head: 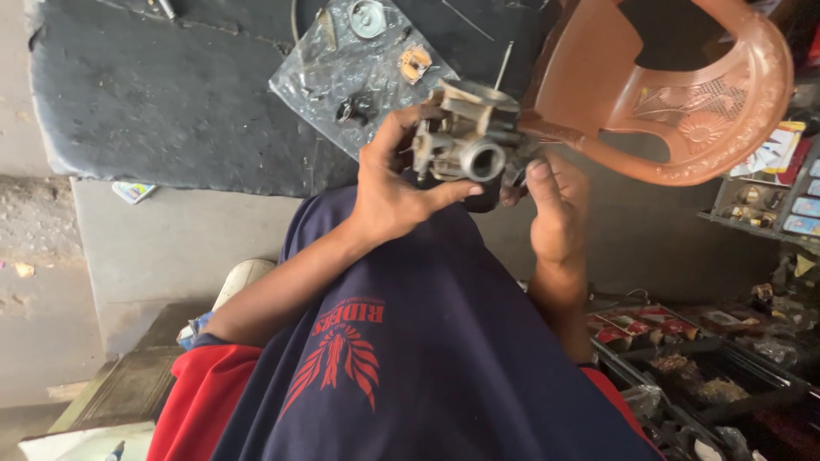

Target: The person sits at a workbench in a motorcycle repair shop and works on a carburetor. They use a long screwdriver and a socket extension to loosen and tighten fittings on the carburetor, use a wrench on its parts, pick small parts from the bench, and hold and turn the carburetor on their lap while fitting components by hand.

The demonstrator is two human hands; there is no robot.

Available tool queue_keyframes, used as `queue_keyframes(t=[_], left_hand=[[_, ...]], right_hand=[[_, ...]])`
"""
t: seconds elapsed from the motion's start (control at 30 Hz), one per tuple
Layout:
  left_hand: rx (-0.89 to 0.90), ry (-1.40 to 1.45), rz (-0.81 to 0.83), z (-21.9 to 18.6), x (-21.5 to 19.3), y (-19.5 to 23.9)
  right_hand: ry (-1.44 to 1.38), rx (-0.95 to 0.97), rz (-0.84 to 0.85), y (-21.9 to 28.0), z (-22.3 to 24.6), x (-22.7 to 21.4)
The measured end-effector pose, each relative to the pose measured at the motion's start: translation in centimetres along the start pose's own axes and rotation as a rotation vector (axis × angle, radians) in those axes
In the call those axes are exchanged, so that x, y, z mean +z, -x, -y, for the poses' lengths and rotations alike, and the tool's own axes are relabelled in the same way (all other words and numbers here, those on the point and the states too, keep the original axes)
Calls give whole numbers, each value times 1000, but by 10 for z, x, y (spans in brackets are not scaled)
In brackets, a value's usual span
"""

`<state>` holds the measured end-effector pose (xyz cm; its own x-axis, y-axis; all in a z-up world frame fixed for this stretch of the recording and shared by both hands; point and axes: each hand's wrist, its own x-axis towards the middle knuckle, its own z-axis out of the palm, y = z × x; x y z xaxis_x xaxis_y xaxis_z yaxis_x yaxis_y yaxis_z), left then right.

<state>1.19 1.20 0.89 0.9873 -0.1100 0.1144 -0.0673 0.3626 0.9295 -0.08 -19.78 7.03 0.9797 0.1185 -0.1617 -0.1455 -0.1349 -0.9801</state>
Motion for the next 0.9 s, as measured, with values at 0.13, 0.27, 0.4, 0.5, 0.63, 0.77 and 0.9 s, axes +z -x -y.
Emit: queue_keyframes(t=[0.13, 0.27, 0.4, 0.5, 0.63, 0.77, 0.9], left_hand=[[104, -252, -123, -7, 1, -5], [273, -528, -140, -15, -2, -10], [339, -590, -118, -13, -2, -16], [248, -410, -92, -1, -2, -14], [22, 40, -25, 18, -3, -12], [-89, 324, 32, 29, -8, -3], [0, 198, 126, 13, -17, -5]], right_hand=[[-70, 23, 23, -8, -24, 0], [-380, 91, 64, -13, -58, -5], [-476, 82, 62, -18, -59, -6], [-482, 56, 58, -15, -55, -5], [-314, -111, 65, -24, -45, 7], [-270, -221, 141, -34, -39, 26], [-196, -266, 46, -32, -51, 26]])
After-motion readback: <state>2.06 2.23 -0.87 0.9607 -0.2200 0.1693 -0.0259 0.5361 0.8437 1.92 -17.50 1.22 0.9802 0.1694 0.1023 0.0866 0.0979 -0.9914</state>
